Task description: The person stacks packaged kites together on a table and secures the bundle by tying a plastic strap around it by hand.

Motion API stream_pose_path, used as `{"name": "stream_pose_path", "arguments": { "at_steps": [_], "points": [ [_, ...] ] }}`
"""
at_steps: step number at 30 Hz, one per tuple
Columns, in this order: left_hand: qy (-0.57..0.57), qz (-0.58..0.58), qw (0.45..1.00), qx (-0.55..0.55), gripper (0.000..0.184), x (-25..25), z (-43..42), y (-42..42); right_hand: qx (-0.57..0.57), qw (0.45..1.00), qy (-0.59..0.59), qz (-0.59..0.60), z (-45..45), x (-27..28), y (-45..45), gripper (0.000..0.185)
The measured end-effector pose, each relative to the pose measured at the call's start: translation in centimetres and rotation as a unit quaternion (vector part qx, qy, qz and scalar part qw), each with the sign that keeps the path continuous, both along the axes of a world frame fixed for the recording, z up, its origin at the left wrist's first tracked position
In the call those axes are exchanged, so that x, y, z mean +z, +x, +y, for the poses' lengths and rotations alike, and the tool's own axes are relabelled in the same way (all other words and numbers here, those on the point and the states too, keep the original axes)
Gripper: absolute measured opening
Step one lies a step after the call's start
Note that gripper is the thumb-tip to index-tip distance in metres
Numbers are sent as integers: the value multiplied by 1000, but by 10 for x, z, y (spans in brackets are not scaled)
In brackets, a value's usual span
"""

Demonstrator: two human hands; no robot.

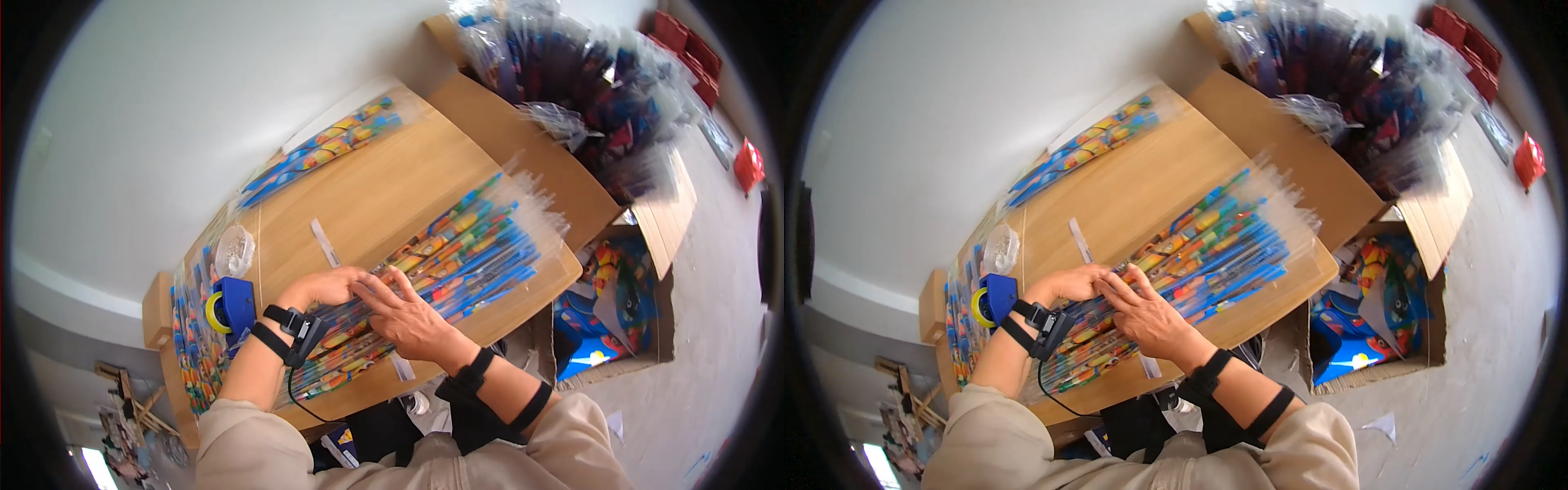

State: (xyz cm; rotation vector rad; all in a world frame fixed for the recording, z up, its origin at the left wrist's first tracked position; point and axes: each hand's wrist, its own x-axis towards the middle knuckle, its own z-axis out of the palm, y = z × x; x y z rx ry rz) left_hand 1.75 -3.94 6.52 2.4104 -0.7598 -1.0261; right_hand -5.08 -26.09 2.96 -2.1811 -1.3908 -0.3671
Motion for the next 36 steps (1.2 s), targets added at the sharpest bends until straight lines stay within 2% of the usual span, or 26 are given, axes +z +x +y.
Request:
{"name": "stream_pose_path", "arguments": {
  "at_steps": [2, 4, 6, 8, 9, 12, 13, 14, 16, 17, 18, 19, 20, 21, 22, 24, 26, 27, 29, 30, 32, 35, 36],
  "points": [
    [-1, -12, 1000, 14, 44, -7, 9, 2, -14, 999, -4, 35, 1, 0, 0, 16],
    [19, 80, 995, 61, 45, 0, 9, 3, -15, 998, 3, 66, 3, -5, -1, 15],
    [-23, 67, 996, 54, 52, -5, 22, -3, -55, 993, 19, 103, 3, -3, -1, 13],
    [23, 65, 997, 21, 56, 4, 17, -10, -49, 994, 7, 94, 4, 1, 4, 12],
    [36, 105, 994, 24, 54, 0, 18, -7, -31, 995, -29, 86, 4, 6, 7, 12],
    [8, 81, 996, -20, 50, -21, 23, -1, 6, 995, -71, 64, 5, 9, 14, 13],
    [139, 127, 978, -93, 56, -4, 3, 9, 6, 994, -73, 81, 6, 7, 15, 13],
    [134, 129, 978, -92, 56, 3, 0, 12, 5, 993, -74, 97, 7, 7, 16, 14],
    [54, 115, 982, -138, 65, 7, -1, 19, -1, 992, -85, 92, 9, 14, 20, 17],
    [20, 132, 979, -152, 67, -7, 16, 33, 13, 987, -124, 99, 10, 18, 22, 17],
    [-12, 285, 953, -98, 68, 0, 18, 59, 26, 981, -162, 106, 11, 18, 25, 19],
    [-16, 252, 964, -85, 63, 2, 29, 87, 33, 985, -147, 87, 10, 13, 27, 24],
    [-15, 120, 992, -21, 57, -4, 42, 116, 34, 984, -150, 87, 11, 12, 28, 24],
    [-13, -13, 999, 44, 51, -16, 57, 143, 36, 984, -152, 89, 11, 14, 29, 24],
    [24, -283, 956, 74, 44, -32, 78, 166, 38, 983, -153, 91, 10, 16, 29, 25],
    [258, -420, 854, 168, 41, -32, 92, 210, 40, 982, -158, 97, 9, 16, 30, 24],
    [163, -559, 790, 192, 31, -62, 120, 225, 42, 983, -137, 111, 10, 13, 30, 23],
    [161, -558, 791, 192, 31, -69, 121, 229, 45, 982, -141, 117, 10, 10, 30, 23],
    [211, -569, 743, 281, 30, -82, 122, 234, 45, 981, -140, 123, 10, 7, 31, 23],
    [211, -567, 745, 280, 30, -76, 118, 234, 48, 981, -138, 126, 10, 5, 30, 22],
    [371, -393, 809, 233, 38, -44, 99, 232, 50, 981, -136, 131, 10, 4, 31, 22],
    [419, -329, 824, 192, 40, -33, 85, 230, 52, 980, -133, 135, 10, 6, 31, 21],
    [419, -330, 823, 192, 40, -43, 93, 231, 53, 981, -133, 133, 10, 7, 31, 20]
  ]
}}
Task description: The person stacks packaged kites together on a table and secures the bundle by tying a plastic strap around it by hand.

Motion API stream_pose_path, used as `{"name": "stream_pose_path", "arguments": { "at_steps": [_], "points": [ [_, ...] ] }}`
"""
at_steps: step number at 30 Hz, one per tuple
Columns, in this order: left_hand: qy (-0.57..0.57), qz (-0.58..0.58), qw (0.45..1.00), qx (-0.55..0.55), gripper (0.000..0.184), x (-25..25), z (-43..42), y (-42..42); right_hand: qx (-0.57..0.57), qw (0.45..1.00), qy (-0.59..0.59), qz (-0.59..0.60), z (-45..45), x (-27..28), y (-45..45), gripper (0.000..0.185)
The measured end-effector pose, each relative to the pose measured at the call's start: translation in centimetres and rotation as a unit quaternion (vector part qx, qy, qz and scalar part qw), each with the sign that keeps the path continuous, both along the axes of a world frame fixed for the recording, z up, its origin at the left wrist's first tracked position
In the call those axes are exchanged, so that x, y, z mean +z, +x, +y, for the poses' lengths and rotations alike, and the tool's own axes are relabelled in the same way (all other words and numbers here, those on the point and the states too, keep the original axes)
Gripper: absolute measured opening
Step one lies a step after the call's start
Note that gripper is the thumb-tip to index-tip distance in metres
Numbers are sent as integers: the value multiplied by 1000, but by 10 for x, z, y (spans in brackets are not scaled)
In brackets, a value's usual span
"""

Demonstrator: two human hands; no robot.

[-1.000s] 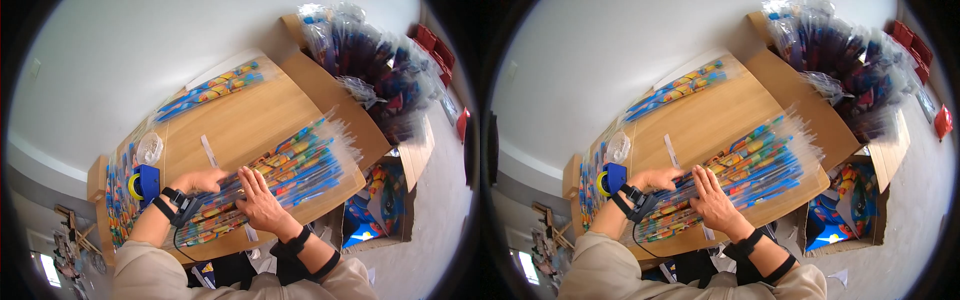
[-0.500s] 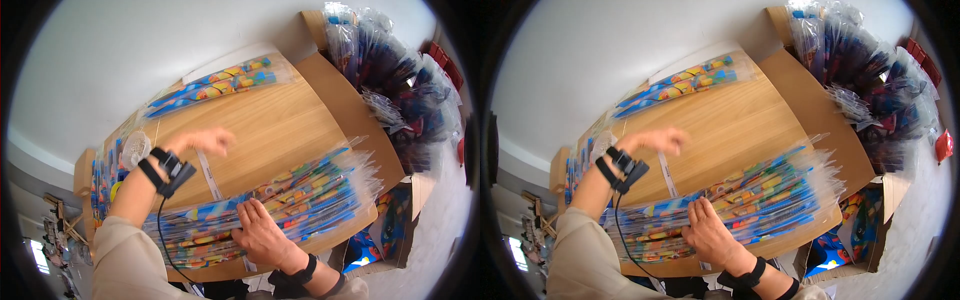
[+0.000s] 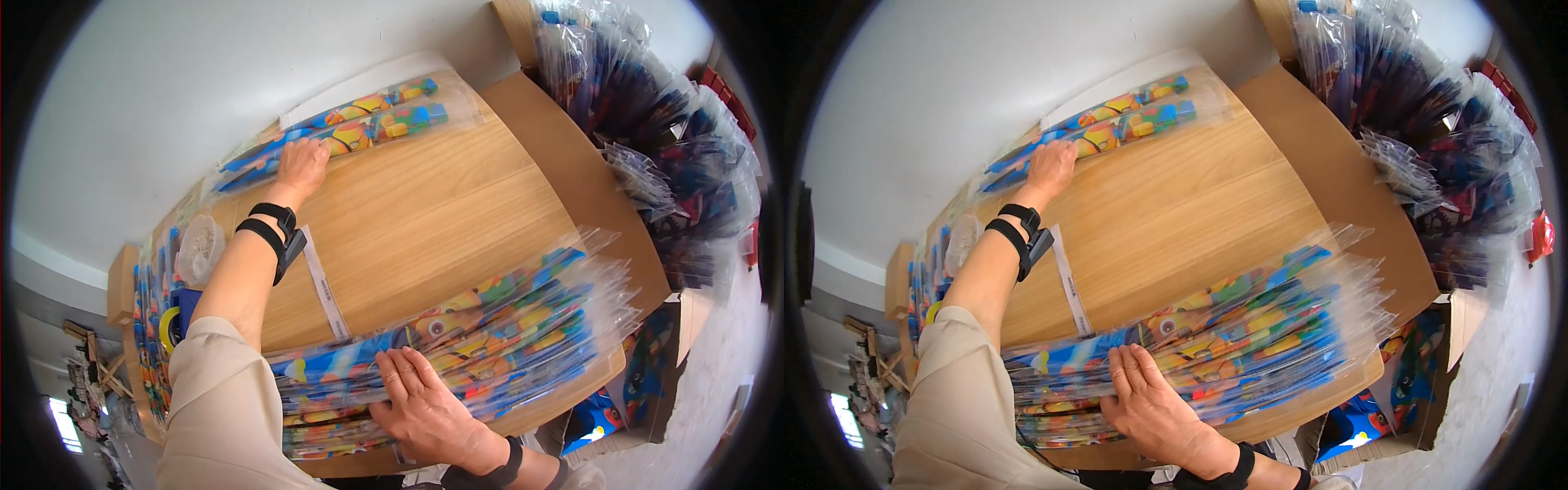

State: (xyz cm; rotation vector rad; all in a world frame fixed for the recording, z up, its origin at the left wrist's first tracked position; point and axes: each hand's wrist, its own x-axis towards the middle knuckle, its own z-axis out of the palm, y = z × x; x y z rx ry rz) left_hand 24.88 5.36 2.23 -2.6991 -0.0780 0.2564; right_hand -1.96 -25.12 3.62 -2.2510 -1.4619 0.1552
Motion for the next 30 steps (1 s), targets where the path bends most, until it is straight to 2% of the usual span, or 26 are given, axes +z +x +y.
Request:
{"name": "stream_pose_path", "arguments": {
  "at_steps": [1, 2, 4, 6, 8, 9, 11, 12, 14, 16, 17, 19, 21, 22, 24, 25, 26, 28, 29, 30],
  "points": [
    [-74, -194, 969, -134, 31, -24, 18, 4, -1, 1000, 1, -3, 0, 0, 0, 20],
    [-143, -376, 878, -260, 24, -46, 35, 10, -3, 1000, 4, -4, 1, 0, -1, 20],
    [-153, -391, 875, -242, 20, -74, 66, 32, -7, 1000, 3, -6, 1, -2, -2, 20],
    [-164, -402, 873, -223, 16, -73, 64, 37, -6, 1000, 13, 1, 0, -4, -2, 20],
    [-136, -211, 960, -123, 22, -37, 36, 17, -7, 1000, 17, 6, 0, -5, -3, 20],
    [-136, -208, 961, -125, 22, -27, 21, 10, -9, 1000, 23, 8, -1, -5, -2, 20],
    [-52, -65, 983, -162, 30, -12, -12, -7, -13, 999, 29, 8, -1, -6, -3, 20],
    [-52, -63, 983, -164, 30, 0, -26, -19, -13, 999, 33, 6, -1, -7, -3, 20],
    [-158, -32, 973, -166, 33, 20, -48, -41, -13, 999, 31, 8, -1, -7, -3, 19],
    [-203, 12, 970, -131, 34, 18, -39, -40, -11, 999, 30, 5, -2, -5, -3, 19],
    [-202, -51, 947, -244, 45, 4, -20, -37, -9, 999, 31, 1, -2, -5, -3, 20],
    [-197, -115, 906, -356, 62, -13, -8, -31, -11, 999, 33, -5, -4, -4, -2, 20],
    [-172, -61, 957, -226, 86, -13, -5, -27, -10, 999, 31, -6, -3, -3, -3, 21],
    [-168, -61, 957, -227, 86, -8, -7, -28, -11, 999, 34, -7, -3, -3, -3, 21],
    [-331, 44, 925, -179, 76, -2, -17, -30, -16, 999, 32, -17, -4, -4, -4, 20],
    [-335, 88, 929, -129, 70, 7, -24, -29, -18, 999, 34, -18, -4, -4, -5, 20],
    [-333, 88, 930, -131, 70, 10, -30, -26, -21, 999, 41, -16, -4, -4, -5, 23],
    [-208, 157, 959, -108, 59, 10, -37, -24, -26, 998, 49, -10, -5, -4, -8, 26],
    [-207, 159, 959, -109, 59, 10, -38, -28, -25, 998, 49, -13, -5, -4, -8, 27],
    [-153, 77, 962, -211, 48, 14, -42, -37, -26, 998, 50, -18, -5, -4, -8, 27]
  ]
}}
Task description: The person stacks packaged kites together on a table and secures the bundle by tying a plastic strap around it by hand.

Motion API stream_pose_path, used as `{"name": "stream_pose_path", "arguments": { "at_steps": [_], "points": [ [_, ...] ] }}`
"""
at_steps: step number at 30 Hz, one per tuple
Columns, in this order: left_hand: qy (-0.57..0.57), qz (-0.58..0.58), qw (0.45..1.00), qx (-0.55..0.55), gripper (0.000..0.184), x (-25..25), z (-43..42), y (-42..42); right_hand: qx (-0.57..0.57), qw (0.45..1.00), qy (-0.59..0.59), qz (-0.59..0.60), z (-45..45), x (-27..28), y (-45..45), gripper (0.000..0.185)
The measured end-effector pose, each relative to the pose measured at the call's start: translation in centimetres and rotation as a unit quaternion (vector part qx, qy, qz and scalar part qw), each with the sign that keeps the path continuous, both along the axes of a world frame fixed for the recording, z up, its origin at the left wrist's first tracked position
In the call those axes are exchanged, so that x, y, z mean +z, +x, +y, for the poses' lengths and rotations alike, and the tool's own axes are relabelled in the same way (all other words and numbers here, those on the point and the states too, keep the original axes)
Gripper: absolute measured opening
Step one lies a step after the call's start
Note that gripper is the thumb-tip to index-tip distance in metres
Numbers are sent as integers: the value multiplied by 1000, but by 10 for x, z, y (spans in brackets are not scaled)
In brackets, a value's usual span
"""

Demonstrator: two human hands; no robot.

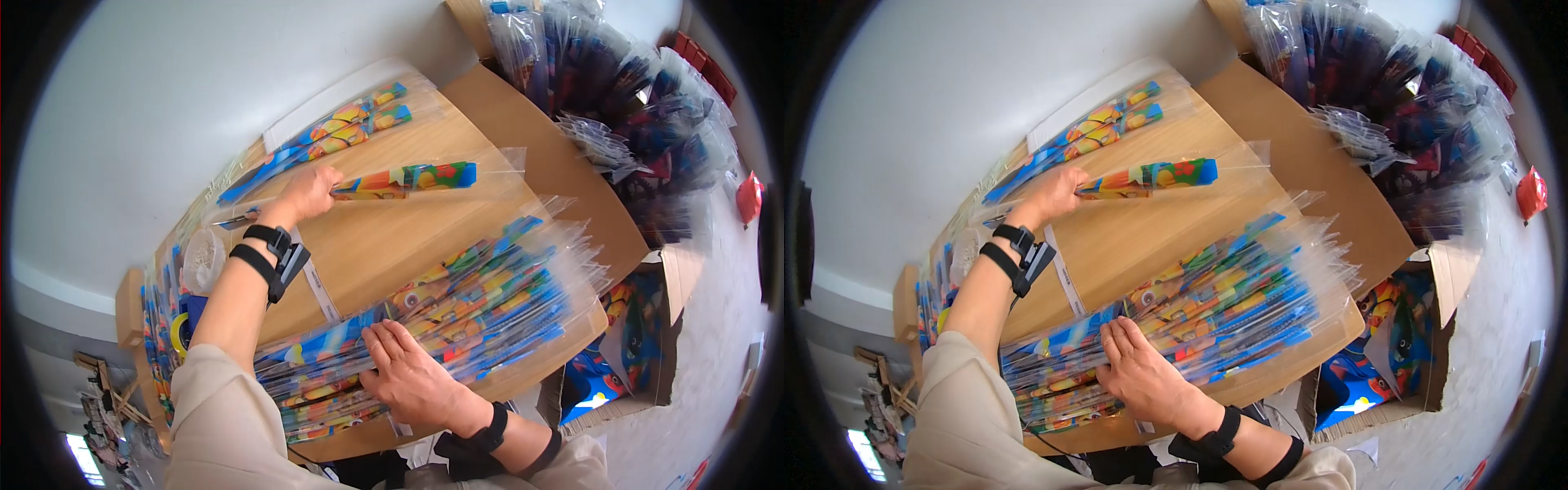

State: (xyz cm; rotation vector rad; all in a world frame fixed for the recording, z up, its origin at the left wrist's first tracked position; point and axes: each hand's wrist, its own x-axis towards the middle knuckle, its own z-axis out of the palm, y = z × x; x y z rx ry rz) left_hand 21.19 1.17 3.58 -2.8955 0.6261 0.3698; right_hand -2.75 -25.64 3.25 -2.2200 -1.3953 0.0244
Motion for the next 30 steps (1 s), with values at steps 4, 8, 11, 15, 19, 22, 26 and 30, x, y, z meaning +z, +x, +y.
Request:
{"name": "stream_pose_path", "arguments": {
  "at_steps": [4, 8, 11, 15, 19, 22, 26, 30],
  "points": [
    [21, -331, 925, -184, 28, 28, -56, -65, -13, 1000, 15, -19, -1, -2, -3, 28],
    [126, -379, 894, -201, 42, 27, -84, -123, -20, 998, 36, -38, -1, -5, -5, 29],
    [116, -346, 912, -187, 41, 23, -88, -151, -26, 997, 51, -43, -1, -6, -7, 29],
    [15, -264, 949, -171, 33, 22, -82, -168, -31, 996, 70, -51, 1, -9, -7, 27],
    [-54, -89, 995, 11, 28, 4, -52, -158, -27, 997, 58, -51, 1, -9, -9, 27],
    [-397, 9, 913, 96, 25, 6, -37, -140, -30, 996, 61, -59, 1, -10, -9, 27],
    [-390, 205, 884, 155, 24, 8, -41, -132, -29, 995, 70, -65, 1, -9, -9, 26],
    [-231, -33, 966, 111, 29, -7, -47, -142, -30, 994, 74, -69, 2, -11, -10, 26]
  ]
}}
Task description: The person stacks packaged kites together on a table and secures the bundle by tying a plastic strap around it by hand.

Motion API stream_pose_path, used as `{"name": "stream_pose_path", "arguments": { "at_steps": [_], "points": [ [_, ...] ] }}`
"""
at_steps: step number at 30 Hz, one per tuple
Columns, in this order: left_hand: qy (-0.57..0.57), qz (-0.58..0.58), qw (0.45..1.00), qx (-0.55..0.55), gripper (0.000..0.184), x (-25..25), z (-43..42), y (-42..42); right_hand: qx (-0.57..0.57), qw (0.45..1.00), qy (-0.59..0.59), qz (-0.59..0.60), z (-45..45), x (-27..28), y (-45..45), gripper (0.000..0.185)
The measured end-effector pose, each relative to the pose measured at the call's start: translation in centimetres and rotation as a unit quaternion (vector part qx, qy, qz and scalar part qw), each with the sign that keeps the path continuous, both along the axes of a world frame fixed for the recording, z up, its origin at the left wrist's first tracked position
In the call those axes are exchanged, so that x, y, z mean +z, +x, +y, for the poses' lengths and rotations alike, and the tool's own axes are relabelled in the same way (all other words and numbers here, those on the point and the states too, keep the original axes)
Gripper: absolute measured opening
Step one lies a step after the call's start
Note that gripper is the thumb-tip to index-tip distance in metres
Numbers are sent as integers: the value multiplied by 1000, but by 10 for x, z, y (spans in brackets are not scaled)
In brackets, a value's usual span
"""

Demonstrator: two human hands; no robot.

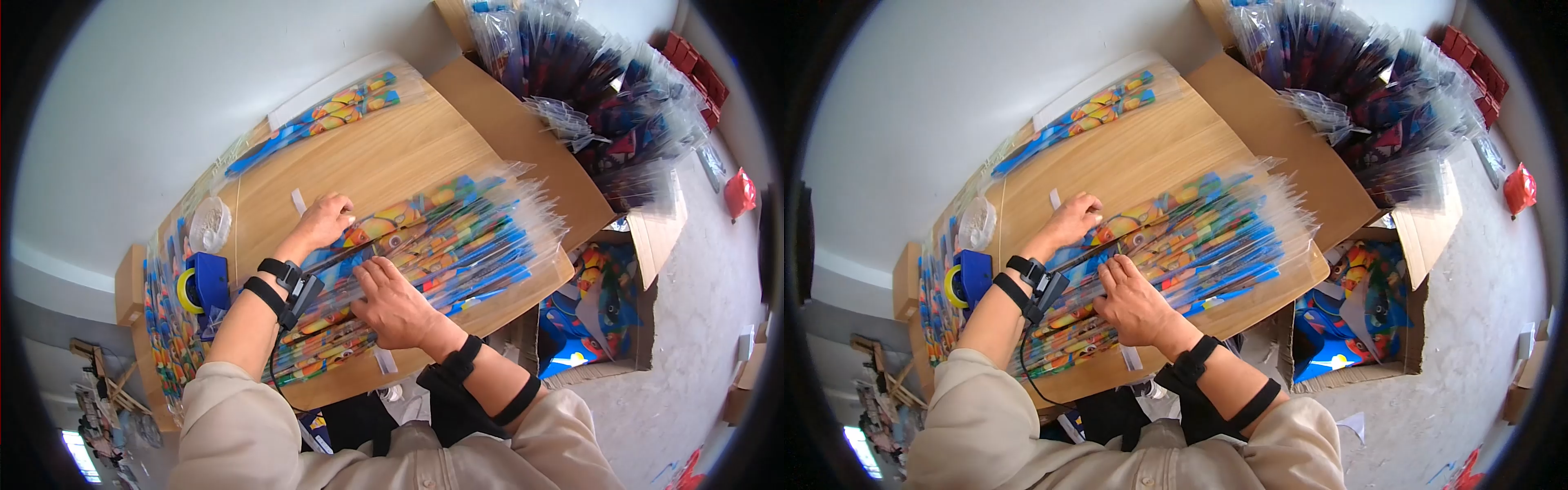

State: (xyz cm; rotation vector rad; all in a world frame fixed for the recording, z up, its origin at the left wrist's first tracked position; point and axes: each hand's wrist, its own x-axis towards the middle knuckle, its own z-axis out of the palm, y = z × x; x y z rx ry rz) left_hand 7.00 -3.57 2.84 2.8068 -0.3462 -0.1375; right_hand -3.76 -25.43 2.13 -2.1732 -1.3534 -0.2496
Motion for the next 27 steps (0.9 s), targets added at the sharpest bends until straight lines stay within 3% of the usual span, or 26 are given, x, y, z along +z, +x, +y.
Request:
{"name": "stream_pose_path", "arguments": {
  "at_steps": [2, 3, 5, 6, 8, 13, 15, 16, 18, 22, 25, 27],
  "points": [
    [-121, 199, 972, 12, 36, 18, -6, -4, 0, 1000, 3, 1, 0, 0, 0, 26],
    [-122, 199, 972, 15, 36, 19, -1, -9, 3, 1000, 2, 2, 0, 2, 0, 26],
    [-49, 123, 982, -135, 42, 21, 11, -25, 4, 999, -40, 11, 0, 4, 0, 25],
    [-49, 122, 982, -133, 42, 18, 14, -29, 6, 999, -41, 10, 0, 4, -1, 25],
    [123, 104, 986, -41, 49, 9, 18, -34, 4, 999, -39, 5, 1, 3, -1, 25],
    [66, 99, 993, -3, 43, -7, 16, -25, 8, 999, -40, 10, 0, 5, -2, 25],
    [-8, 86, 989, -117, 32, -16, 22, -21, 7, 999, -45, 13, -1, 6, -2, 26],
    [-9, 85, 989, -119, 32, -3, 13, -21, 5, 1000, -28, 8, -1, 3, -2, 27],
    [92, 240, 960, -113, 36, 20, 0, -15, 0, 1000, -10, 3, 0, 1, -2, 28],
    [84, 208, 970, -93, 42, 18, -5, -24, 2, 1000, -4, -9, 0, 0, -3, 27],
    [-34, 221, 972, -79, 64, 11, 0, -27, 0, 1000, -2, -11, -2, 1, -4, 27],
    [-87, 242, 965, -42, 66, 15, 6, -32, -3, 1000, -8, -18, -3, 3, -6, 27]
  ]
}}
